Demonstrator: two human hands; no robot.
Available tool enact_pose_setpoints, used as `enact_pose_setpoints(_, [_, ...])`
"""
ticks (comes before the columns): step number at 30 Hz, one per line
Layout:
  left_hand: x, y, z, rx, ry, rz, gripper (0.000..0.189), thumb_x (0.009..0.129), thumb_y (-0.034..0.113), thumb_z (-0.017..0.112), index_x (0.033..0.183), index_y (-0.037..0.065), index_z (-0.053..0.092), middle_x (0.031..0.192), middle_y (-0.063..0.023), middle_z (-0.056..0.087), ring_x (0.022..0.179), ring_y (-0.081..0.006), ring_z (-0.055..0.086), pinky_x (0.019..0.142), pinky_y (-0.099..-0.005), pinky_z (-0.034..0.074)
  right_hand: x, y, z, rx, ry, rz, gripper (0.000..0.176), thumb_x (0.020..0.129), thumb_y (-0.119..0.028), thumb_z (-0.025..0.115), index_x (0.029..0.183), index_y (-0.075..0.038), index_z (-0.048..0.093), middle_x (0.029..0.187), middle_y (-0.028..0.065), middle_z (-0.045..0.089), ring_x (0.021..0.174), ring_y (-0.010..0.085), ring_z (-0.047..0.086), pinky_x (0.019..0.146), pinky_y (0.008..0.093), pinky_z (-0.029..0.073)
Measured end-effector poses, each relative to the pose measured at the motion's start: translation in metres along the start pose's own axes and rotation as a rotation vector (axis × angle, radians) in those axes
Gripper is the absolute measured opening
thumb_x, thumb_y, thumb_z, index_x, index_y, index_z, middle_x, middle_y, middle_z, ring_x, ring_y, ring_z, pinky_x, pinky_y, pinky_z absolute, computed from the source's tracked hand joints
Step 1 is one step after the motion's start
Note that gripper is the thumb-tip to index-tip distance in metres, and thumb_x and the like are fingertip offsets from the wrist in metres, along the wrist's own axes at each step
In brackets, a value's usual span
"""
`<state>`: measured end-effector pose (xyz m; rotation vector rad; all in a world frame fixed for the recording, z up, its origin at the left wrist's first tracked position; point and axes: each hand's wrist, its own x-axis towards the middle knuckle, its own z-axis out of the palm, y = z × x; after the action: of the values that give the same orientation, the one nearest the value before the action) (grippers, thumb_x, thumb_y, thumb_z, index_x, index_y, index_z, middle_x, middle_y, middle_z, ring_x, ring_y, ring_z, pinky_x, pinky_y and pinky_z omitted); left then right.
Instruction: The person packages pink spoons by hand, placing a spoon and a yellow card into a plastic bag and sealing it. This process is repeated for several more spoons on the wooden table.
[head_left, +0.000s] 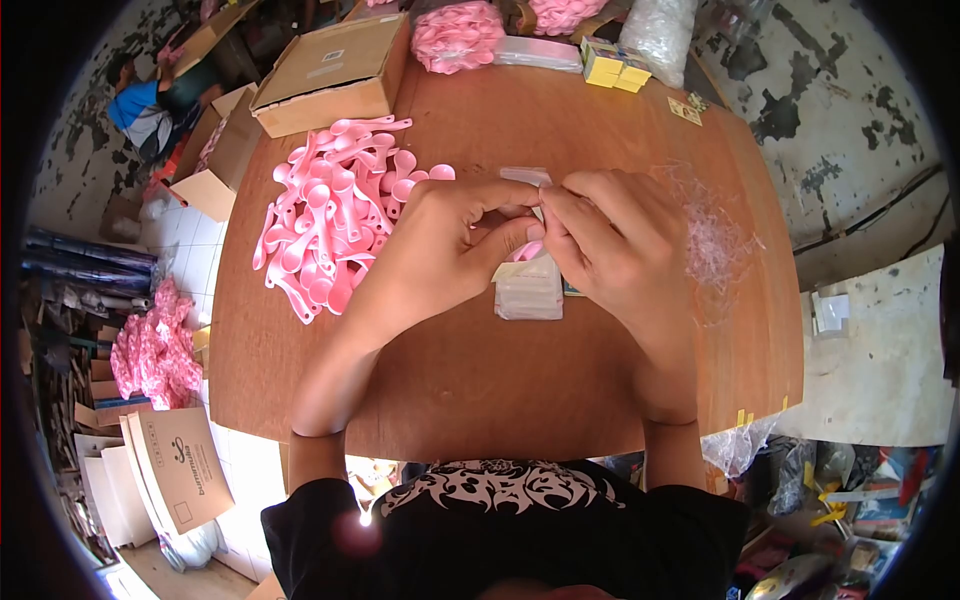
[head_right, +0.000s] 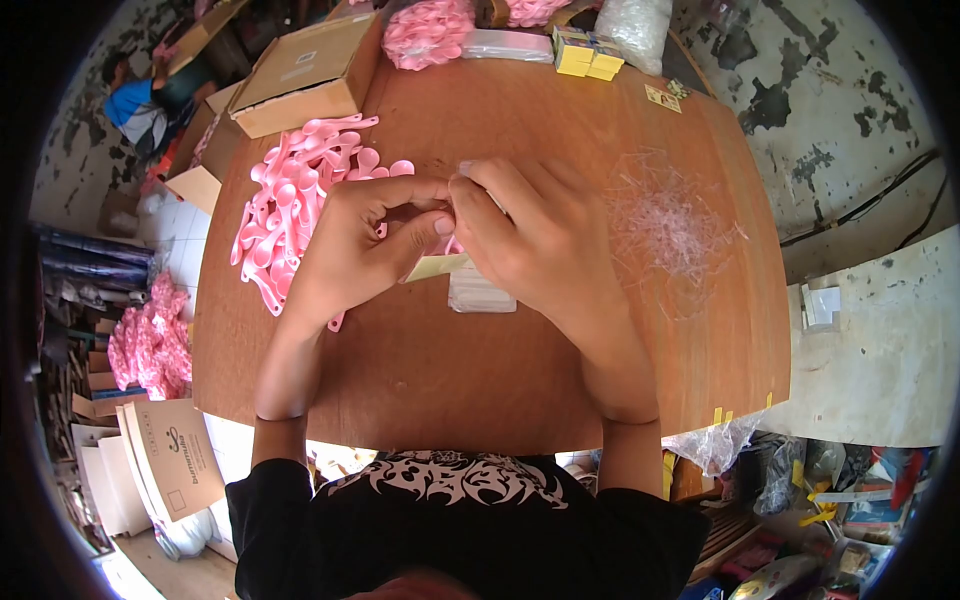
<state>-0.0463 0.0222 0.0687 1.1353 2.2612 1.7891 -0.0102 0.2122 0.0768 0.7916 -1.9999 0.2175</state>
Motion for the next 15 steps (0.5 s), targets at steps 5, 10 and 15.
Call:
enact_pose_setpoints(5, [-0.002, 0.005, -0.003, 0.054, -0.129, -0.02, 0.022, 0.087, -0.009, 0.058, 0.106, -0.006, 0.068, 0.087, -0.0086, 0.07, 0.079, -0.0088, 0.064, 0.068, -0.023, 0.053, -0.001, 0.002, -0.003, 0.009, 0.004, 0.011, 0.019, 0.06, -0.004, 0.071, 0.077, -0.006, 0.062, 0.08, 0.0027, 0.058, 0.06, 0.0191, 0.058, 0.051, 0.0322, 0.045])
enact_pose_setpoints(10, [-0.004, 0.007, -0.001, 0.069, -0.085, 0.105, 0.019, 0.082, -0.004, 0.066, 0.1, 0.0, 0.071, 0.082, -0.0159, 0.07, 0.067, -0.0255, 0.067, 0.062, -0.0329, 0.051, 0.004, 0.002, -0.014, 0.322, 0.011, 0.175, 0.017, 0.06, 0.006, 0.068, 0.074, -0.003, 0.063, 0.074, 0.0055, 0.06, 0.06, 0.0177, 0.059, 0.053, 0.0283, 0.045])
enact_pose_setpoints(15, [-0.008, 0.017, -0.009, 0.09, -0.188, 0.267, 0.022, 0.083, -0.01, 0.065, 0.104, -0.004, 0.07, 0.085, -0.0094, 0.072, 0.079, -0.0139, 0.07, 0.068, -0.024, 0.055, 0.003, 0.008, -0.031, 0.606, 0.128, 0.45, 0.01, 0.068, 0.008, 0.062, 0.072, -0.002, 0.061, 0.076, 0.0064, 0.059, 0.06, 0.0126, 0.056, 0.055, 0.0245, 0.046])
